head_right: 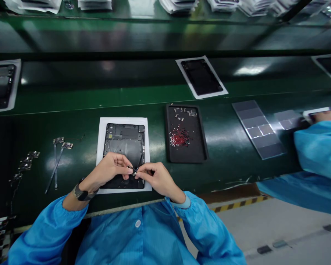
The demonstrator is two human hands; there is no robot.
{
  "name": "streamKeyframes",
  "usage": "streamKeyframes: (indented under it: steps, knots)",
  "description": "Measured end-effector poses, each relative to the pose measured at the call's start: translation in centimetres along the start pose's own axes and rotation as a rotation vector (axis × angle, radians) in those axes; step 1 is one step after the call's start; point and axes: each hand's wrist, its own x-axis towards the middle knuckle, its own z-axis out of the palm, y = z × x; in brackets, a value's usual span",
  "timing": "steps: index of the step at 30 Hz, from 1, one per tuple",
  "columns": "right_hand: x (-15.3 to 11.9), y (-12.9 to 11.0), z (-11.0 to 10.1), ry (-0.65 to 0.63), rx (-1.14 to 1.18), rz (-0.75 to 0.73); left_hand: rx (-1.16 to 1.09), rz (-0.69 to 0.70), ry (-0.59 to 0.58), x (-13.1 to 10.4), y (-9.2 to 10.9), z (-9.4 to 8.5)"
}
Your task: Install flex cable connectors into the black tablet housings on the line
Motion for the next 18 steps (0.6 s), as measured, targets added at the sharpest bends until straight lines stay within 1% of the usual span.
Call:
streamKeyframes:
  steps: [7, 10, 12, 14, 16, 18]
  knots:
    - [0.2, -0.1, 0.1, -0.011, 0.041, 0.013, 0.053, 0.003, 0.007, 0.0, -0.3, 0.0]
    - [0.4, 0.1, 0.0, -0.022, 0.026, 0.01, 0.149, 0.017, 0.025, 0.0, -0.1, -0.2]
    - [0.4, 0.2, -0.2, -0.018, 0.041, 0.007, 0.303, 0.08, 0.045, -0.4, 0.2, -0.5]
    - [0.4, 0.3, -0.3, -0.003, 0.09, 0.008, 0.531, 0.194, 0.096, -1.3, 0.4, -1.1]
    - [0.5, 0.5, -0.5, 0.041, 0.152, 0.004, 0.763, 0.302, 0.189, -2.1, 0.7, -1.8]
    - [0.6, 0.6, -0.6, 0.104, 0.197, -0.008, 0.939, 0.372, 0.322, -2.2, 1.4, -2.6]
